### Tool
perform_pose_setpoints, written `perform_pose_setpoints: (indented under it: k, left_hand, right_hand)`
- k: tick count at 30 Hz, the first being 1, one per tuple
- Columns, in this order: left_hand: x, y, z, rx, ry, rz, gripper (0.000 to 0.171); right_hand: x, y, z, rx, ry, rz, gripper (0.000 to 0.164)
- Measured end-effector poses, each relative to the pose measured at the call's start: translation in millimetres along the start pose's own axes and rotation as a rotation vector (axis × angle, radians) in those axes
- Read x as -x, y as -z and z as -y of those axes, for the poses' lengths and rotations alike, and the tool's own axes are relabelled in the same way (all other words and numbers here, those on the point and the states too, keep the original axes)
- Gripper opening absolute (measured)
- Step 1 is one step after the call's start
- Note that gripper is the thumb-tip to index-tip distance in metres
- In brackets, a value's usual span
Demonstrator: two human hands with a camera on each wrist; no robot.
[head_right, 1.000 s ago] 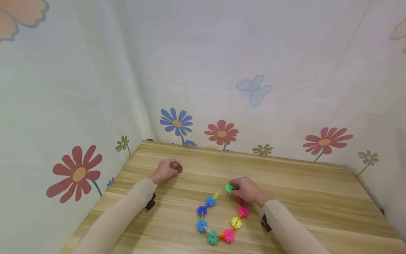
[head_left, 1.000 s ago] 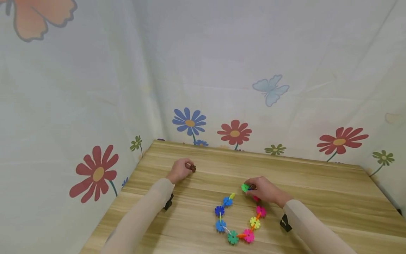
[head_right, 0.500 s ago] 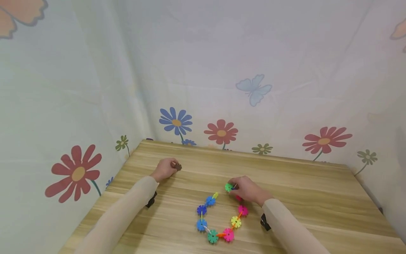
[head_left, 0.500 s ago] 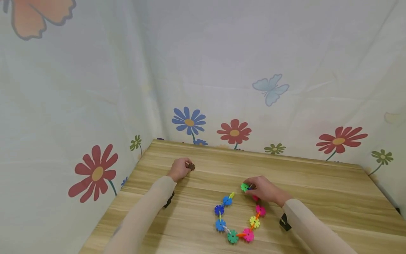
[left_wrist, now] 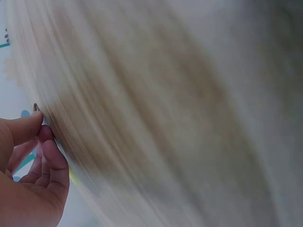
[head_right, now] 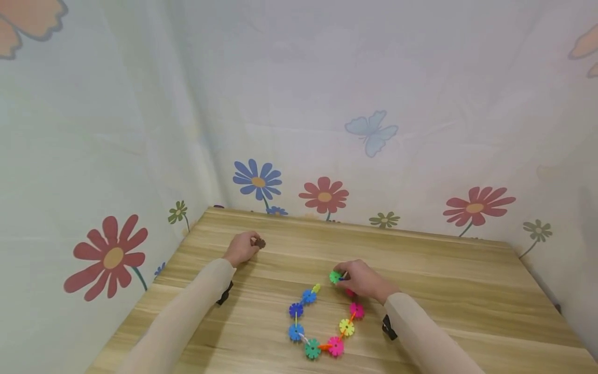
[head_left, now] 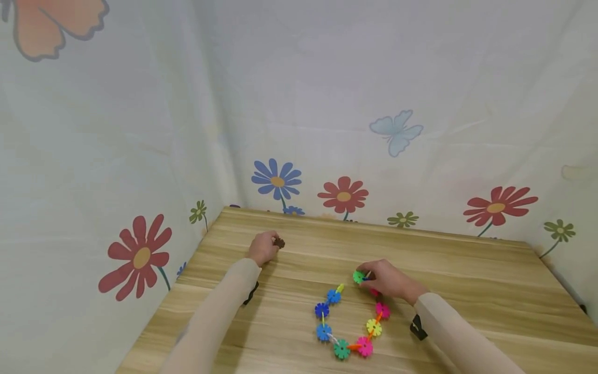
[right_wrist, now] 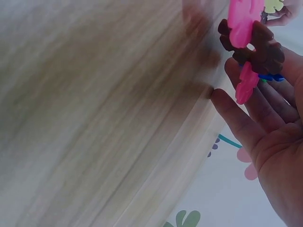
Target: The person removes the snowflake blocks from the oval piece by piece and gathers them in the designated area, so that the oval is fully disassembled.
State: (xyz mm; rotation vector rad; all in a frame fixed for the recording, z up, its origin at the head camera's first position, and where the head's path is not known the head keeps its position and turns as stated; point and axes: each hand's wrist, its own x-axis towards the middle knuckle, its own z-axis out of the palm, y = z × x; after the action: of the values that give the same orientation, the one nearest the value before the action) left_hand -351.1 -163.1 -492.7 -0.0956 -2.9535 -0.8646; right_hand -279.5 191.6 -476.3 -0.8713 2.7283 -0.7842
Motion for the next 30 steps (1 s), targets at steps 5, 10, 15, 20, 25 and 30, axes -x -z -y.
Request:
perform_pose_setpoints:
  k: [5,10,15,20,25,30]
  left_hand:
    - [0.5,-1.4,1.9,0.003,0.004,0.003,0.031]
    - [1.1,-0.8,-0.3,0.038,0.018,0.004,0.035]
    - [4.2,-1.8,-10.2,0.082,-0.013,0.03,0.025]
    - [10.9,-6.8,-26.2,0.122,-0.068,0.068,0.019]
    - [16.1,-14.9,-40.8,0.142,-0.129,0.101,0.016]
    - [28.2,-17.8,-56.5,0.185,-0.151,0.175,0.014]
  right_hand:
    - [0,0,3,-0.002,0.005,0.004,0.031]
    - [0,-1,3,-0.002,0.011,-0.003,0.03]
    - [0,0,2,-0.001,0.013,-0.012,0.029]
    - [0,1,2,-0.013,0.03,-0.017,0.029]
    - [-1,1,2,0.0,0.024,-0.012,0.031]
    - [-2,-1,2,0.009,0.02,-0.009,0.032]
